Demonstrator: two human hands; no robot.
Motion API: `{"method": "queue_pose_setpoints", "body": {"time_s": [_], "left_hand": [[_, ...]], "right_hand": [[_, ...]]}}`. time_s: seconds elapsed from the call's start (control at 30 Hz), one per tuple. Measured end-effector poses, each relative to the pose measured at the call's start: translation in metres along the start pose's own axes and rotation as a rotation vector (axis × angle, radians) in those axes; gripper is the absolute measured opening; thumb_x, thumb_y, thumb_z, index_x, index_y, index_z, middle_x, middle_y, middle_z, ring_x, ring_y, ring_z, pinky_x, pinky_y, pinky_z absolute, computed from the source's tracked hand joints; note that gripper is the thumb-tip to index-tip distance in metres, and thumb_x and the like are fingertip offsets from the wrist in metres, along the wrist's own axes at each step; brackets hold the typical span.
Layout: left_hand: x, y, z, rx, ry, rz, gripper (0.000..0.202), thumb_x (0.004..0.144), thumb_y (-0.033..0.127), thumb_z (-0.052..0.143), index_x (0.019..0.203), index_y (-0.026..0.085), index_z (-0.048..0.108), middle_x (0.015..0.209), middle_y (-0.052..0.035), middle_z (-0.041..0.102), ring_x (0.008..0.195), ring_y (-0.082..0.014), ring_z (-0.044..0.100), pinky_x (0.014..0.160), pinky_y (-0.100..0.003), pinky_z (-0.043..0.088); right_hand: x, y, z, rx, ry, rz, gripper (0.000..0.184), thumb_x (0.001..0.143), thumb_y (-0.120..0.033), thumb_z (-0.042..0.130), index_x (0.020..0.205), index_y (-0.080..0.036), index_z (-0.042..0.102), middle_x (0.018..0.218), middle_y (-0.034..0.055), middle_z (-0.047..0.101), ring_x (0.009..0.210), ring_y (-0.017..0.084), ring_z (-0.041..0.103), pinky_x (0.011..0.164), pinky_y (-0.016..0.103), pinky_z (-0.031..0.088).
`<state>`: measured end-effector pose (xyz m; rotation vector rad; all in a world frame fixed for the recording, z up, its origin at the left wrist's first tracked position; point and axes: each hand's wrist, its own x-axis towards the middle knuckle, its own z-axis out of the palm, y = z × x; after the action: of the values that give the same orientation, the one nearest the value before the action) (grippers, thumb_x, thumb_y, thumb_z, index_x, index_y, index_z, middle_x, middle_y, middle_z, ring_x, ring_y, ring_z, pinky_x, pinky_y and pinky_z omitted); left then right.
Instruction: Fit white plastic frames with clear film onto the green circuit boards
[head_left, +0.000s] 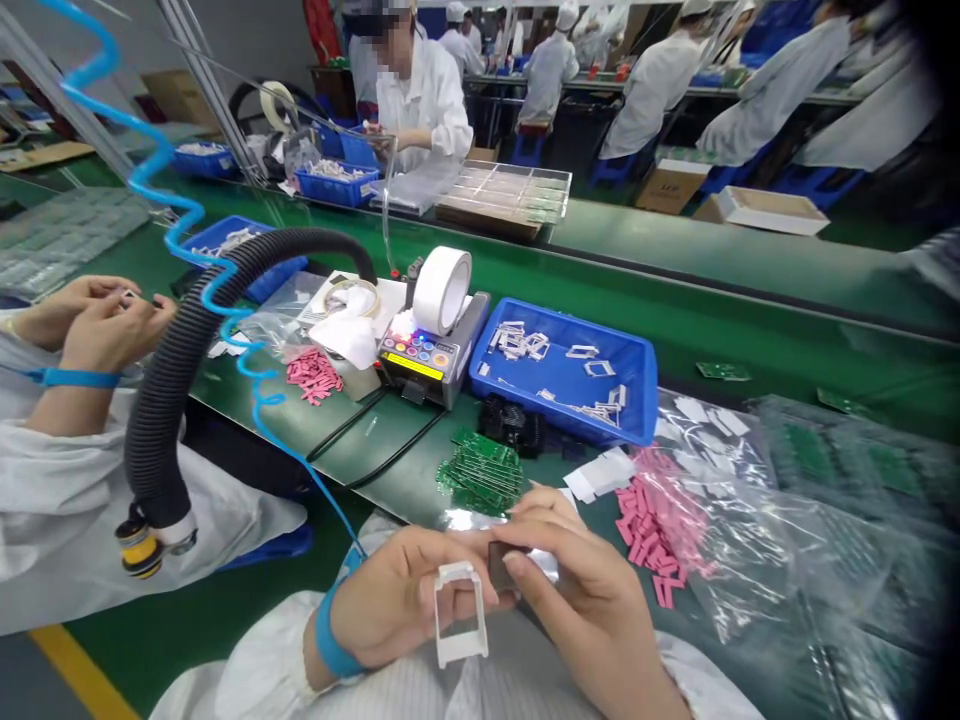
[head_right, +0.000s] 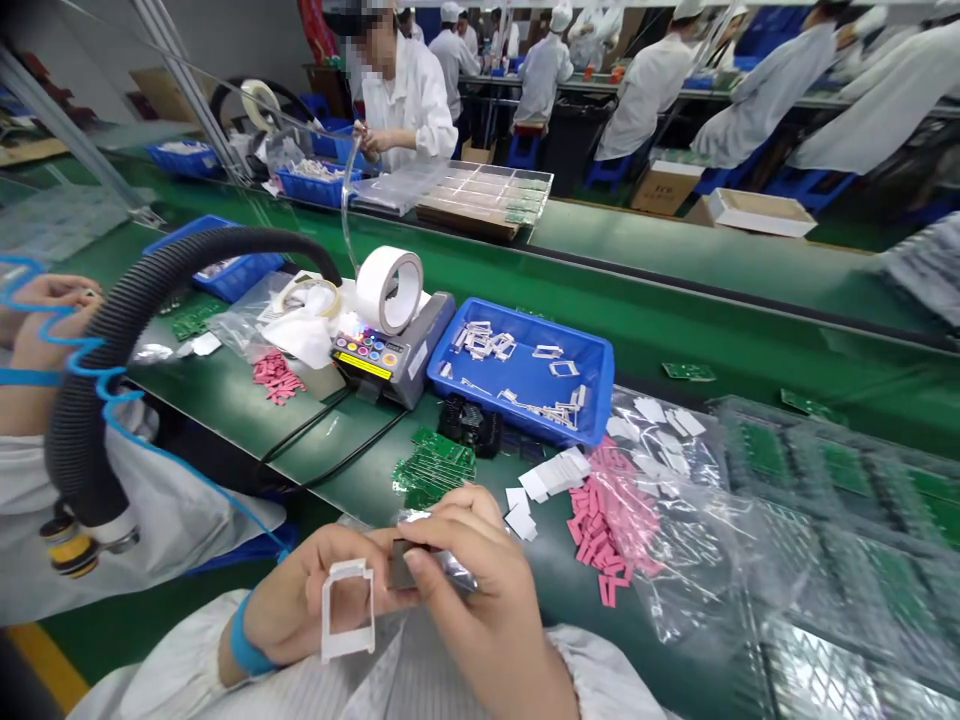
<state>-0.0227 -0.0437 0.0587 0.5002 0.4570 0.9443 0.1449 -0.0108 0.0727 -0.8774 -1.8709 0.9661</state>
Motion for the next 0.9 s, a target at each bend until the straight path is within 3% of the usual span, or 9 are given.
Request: {"method": "queue_pose_setpoints", "body": {"time_s": [0.17,0.3,0.37,0.53,0.67,0.9], "left_hand": [[0.011,-0.007,0.0,0.036,0.013,0.019,0.04,0.064,0.051,0.072,0.081,0.015,0.074,0.089,-0.0115,0.065,0.093,-0.0249,0.061,0.09,-0.042,0.043],[0.016,-0.005,0.002,0.168,-0.008,0.084,0.035,0.068,0.048,0.07,0.084,0.017,0.075,0.107,-0.0132,0.065,0.098,-0.024,0.059,0.086,-0.035,0.044],[0.016,-0.003,0.003,0.251,-0.023,0.107,0.034,0.068,0.046,0.071,0.087,0.019,0.076,0.112,-0.0129,0.065,0.1,-0.0238,0.06,0.086,-0.033,0.044],[0.013,-0.001,0.004,0.394,-0.035,0.139,0.034,0.07,0.046,0.068,0.096,0.025,0.075,0.126,-0.0123,0.06,0.112,-0.0295,0.056,0.097,-0.04,0.038],[0.012,0.002,0.005,0.499,-0.062,0.187,0.036,0.072,0.046,0.066,0.1,0.025,0.074,0.126,-0.014,0.06,0.115,-0.0332,0.055,0.102,-0.046,0.034],[0.01,0.005,0.002,0.602,-0.063,0.163,0.038,0.072,0.047,0.064,0.1,0.022,0.074,0.126,-0.0157,0.06,0.119,-0.0342,0.053,0.102,-0.046,0.035]], "right_hand": [[0.002,0.01,-0.006,-0.007,0.013,-0.013,0.023,0.085,-0.011,0.053,0.099,-0.026,0.062,0.083,0.0014,0.061,0.079,0.016,0.055,0.069,0.033,0.046],[-0.003,0.014,-0.014,-0.146,0.156,-0.096,0.019,0.08,-0.008,0.058,0.091,-0.024,0.057,0.081,0.0007,0.054,0.08,0.017,0.053,0.079,0.04,0.042],[-0.004,0.013,-0.019,-0.237,0.164,-0.135,0.018,0.08,-0.006,0.057,0.086,-0.023,0.056,0.077,-0.0004,0.053,0.078,0.017,0.051,0.086,0.045,0.037],[-0.002,0.008,-0.021,-0.339,0.134,-0.102,0.015,0.083,-0.008,0.053,0.082,-0.023,0.053,0.074,-0.0001,0.053,0.078,0.018,0.05,0.089,0.048,0.032],[-0.003,0.008,-0.019,-0.337,0.122,-0.079,0.014,0.083,-0.01,0.052,0.08,-0.024,0.051,0.073,-0.0004,0.052,0.076,0.018,0.05,0.09,0.048,0.031],[-0.005,0.011,-0.017,-0.326,0.114,-0.052,0.014,0.084,-0.011,0.053,0.08,-0.024,0.051,0.073,-0.001,0.053,0.075,0.018,0.051,0.093,0.047,0.028]]}}
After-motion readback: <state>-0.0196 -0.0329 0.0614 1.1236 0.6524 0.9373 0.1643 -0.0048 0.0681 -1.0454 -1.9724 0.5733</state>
